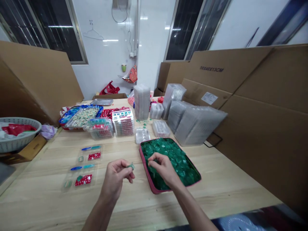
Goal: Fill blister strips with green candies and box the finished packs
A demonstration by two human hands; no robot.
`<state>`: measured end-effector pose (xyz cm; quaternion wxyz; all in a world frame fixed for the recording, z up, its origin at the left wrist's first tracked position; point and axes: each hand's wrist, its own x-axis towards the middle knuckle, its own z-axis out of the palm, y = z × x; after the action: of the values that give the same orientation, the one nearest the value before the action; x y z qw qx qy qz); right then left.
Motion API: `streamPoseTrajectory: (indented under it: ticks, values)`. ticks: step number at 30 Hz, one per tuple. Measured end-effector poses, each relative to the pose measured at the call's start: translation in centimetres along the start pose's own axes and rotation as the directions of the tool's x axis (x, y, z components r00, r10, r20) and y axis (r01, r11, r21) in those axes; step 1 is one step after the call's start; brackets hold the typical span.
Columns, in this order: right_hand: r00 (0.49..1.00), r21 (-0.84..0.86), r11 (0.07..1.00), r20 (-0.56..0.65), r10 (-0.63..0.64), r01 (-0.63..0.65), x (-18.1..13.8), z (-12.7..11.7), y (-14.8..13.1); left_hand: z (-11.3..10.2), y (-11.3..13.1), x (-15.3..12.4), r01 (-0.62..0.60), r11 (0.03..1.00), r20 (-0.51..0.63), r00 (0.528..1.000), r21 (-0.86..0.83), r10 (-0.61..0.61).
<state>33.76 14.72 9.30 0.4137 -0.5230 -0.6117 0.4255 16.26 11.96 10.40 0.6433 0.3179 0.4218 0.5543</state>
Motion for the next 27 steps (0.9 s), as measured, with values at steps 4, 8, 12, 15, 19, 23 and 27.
streamPoseTrajectory:
  ticks: [4,8,12,15,19,23,27]
  values:
    - [0.951,0.218,0.952,0.267,0.153,-0.215,-0.2,-0.3,-1.6,-0.4,0.4,0.4,0.065,0.997,0.061,0.996,-0.033,-0.063]
    - [0.947,0.191,0.972,0.313,0.069,-0.134,-0.6,0.7,-2.9,0.0,-0.3,0.4,0.087,0.996,0.069,0.994,-0.027,-0.085]
    - [0.947,0.046,0.999,0.32,0.013,-0.029,-0.4,0.9,-2.9,0.1,-0.7,0.1,0.069,0.998,0.055,0.996,-0.012,-0.068]
    - [0.948,-0.024,0.999,0.317,-0.026,0.035,-0.4,0.9,-2.8,0.2,-0.7,0.1,0.04,0.999,0.031,0.999,0.01,-0.04]
    - [0.957,-0.148,0.975,0.262,-0.125,0.168,-1.1,1.7,-2.5,0.4,-1.2,0.1,0.013,0.994,-0.005,1.0,0.105,-0.012]
    - [0.945,-0.295,0.903,0.193,-0.263,0.311,-1.9,3.3,-0.9,-0.2,-2.0,-0.4,0.027,0.978,-0.025,0.999,0.206,-0.022]
    - [0.983,-0.218,0.958,0.028,-0.184,0.186,-1.7,3.5,0.5,-1.3,-1.7,-1.2,0.09,0.974,0.023,0.995,0.207,-0.097]
